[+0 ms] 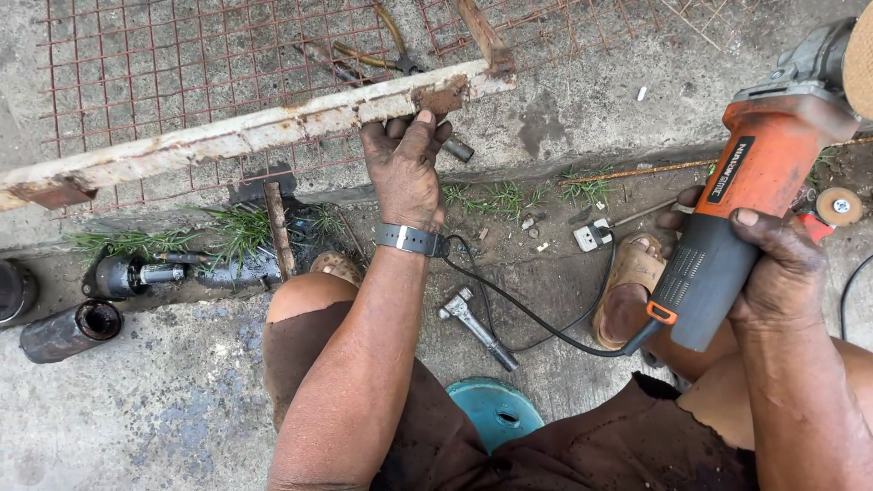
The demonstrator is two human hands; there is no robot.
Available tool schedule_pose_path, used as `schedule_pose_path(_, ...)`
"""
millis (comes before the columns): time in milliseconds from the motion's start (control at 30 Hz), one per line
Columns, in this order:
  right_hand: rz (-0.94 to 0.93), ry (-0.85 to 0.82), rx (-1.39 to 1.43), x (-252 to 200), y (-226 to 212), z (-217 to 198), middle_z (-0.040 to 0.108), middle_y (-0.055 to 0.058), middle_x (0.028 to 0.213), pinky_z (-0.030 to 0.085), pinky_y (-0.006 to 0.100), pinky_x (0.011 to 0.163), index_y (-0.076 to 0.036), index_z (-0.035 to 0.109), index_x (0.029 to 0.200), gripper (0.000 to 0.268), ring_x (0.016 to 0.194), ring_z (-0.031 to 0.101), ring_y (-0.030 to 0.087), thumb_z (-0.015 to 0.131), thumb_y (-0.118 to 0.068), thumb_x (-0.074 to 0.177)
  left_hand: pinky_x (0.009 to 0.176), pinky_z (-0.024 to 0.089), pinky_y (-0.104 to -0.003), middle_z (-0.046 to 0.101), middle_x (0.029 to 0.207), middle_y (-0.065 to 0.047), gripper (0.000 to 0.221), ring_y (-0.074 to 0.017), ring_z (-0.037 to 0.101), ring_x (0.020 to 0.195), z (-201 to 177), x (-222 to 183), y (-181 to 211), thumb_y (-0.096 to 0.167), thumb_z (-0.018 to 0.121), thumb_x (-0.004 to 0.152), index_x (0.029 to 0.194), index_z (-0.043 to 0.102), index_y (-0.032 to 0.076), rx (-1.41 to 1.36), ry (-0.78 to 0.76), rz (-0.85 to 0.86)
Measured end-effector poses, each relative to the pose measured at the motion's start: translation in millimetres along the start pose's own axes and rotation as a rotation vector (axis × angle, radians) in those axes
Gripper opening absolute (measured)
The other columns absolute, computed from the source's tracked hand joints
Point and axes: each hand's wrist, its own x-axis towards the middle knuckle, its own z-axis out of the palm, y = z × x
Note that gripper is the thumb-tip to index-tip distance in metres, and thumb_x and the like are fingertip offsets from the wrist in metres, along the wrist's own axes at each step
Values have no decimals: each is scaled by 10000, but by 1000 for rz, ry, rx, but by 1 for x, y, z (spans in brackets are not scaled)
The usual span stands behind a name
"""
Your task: Using an angle grinder to cut and shape metal frame components on the ground.
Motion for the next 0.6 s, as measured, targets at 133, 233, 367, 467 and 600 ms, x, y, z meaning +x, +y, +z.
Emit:
schedule_pose_path(133, 30, -1, -29, 2, -3, 2, 725, 139, 1047, 689, 398, 728, 4, 592, 1362, 627, 869, 771, 278, 711, -235, 794, 788, 615, -384, 543, 964, -112, 406, -252, 665, 819, 0, -18, 5, -12, 750, 872, 1096, 413, 15, 21, 108, -115)
schedule_pose_path(233, 20, 7, -62, 0, -4, 10, 727, 126, 1034, 679, 351, 696, -5, 587, 1363, 620, 821, 763, 243, 700, -238, 801, 823, 610, -391, 549, 929, -94, 414, -228, 655, 816, -9, -24, 6, 3, 760, 872, 1092, 409, 19, 2, 118, -172)
schedule_pose_path(367, 39, -16, -39, 2, 0, 3, 707, 158, 991, 671, 405, 726, 11, 581, 1325, 552, 816, 755, 282, 680, -224, 836, 848, 609, -434, 557, 887, -69, 549, -227, 656, 804, -11, -19, 10, 123, 834, 809, 1146, 412, 24, 62, 136, -191)
schedule_pose_path(467, 38, 28, -77, -3, -3, 12, 704, 141, 1004, 666, 392, 731, 27, 577, 1347, 578, 813, 747, 261, 658, -217, 829, 847, 628, -403, 508, 949, -77, 481, -218, 658, 823, -7, -19, 12, 149, 786, 864, 1147, 439, -27, 139, 187, -172)
schedule_pose_path(600, 43, 13, -52, -3, -2, 11, 700, 138, 974, 661, 376, 712, 4, 566, 1340, 577, 788, 750, 268, 693, -211, 820, 854, 638, -372, 504, 1011, -109, 518, -240, 659, 869, -6, -18, 8, 201, 787, 849, 1144, 417, -10, 233, 203, -154)
